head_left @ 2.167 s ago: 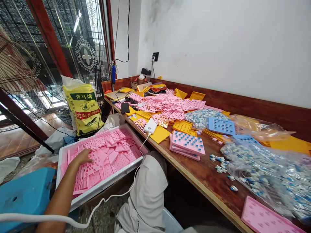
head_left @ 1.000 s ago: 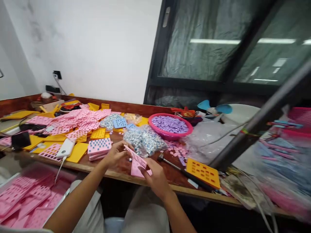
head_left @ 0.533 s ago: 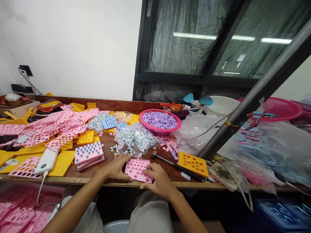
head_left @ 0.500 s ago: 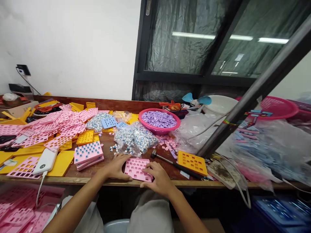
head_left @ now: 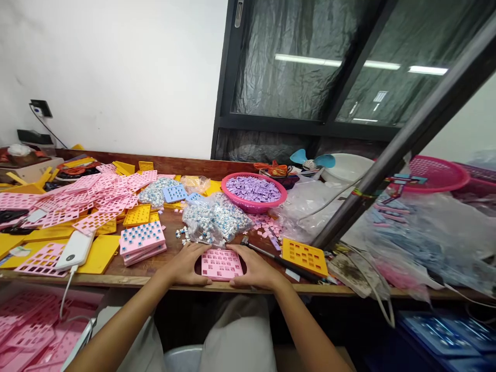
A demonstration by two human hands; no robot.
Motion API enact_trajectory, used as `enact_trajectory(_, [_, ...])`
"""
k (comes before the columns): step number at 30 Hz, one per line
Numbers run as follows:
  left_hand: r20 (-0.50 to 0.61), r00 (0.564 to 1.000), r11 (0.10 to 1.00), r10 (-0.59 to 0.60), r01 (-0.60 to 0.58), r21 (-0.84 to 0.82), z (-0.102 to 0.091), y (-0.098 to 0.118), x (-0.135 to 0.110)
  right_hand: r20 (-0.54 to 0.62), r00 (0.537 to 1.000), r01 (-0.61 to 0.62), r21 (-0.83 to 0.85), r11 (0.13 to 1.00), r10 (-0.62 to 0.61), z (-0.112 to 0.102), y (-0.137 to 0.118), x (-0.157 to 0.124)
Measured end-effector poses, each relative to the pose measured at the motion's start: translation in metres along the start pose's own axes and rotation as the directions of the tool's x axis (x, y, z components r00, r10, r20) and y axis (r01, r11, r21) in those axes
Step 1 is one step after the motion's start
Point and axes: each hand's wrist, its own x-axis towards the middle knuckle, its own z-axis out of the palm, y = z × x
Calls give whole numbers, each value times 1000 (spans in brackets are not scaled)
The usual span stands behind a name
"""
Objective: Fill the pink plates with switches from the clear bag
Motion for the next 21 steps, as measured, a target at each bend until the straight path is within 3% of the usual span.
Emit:
enact_trajectory(7, [-24, 1000, 999, -5, 4, -51, -1, 0, -1, 11, 1000, 16, -1, 1000, -16, 5, -4, 2])
enact_trajectory(13, [-65, 998, 994, -4, -3, -109, 2, 3, 7, 9, 1000, 22, 12, 1000, -22, -3, -13, 6])
enact_trajectory(21, [-58, 998, 997, 3, -8, -81, 5, 2, 8, 28, 1000, 8, 90, 996, -10, -3, -3, 9])
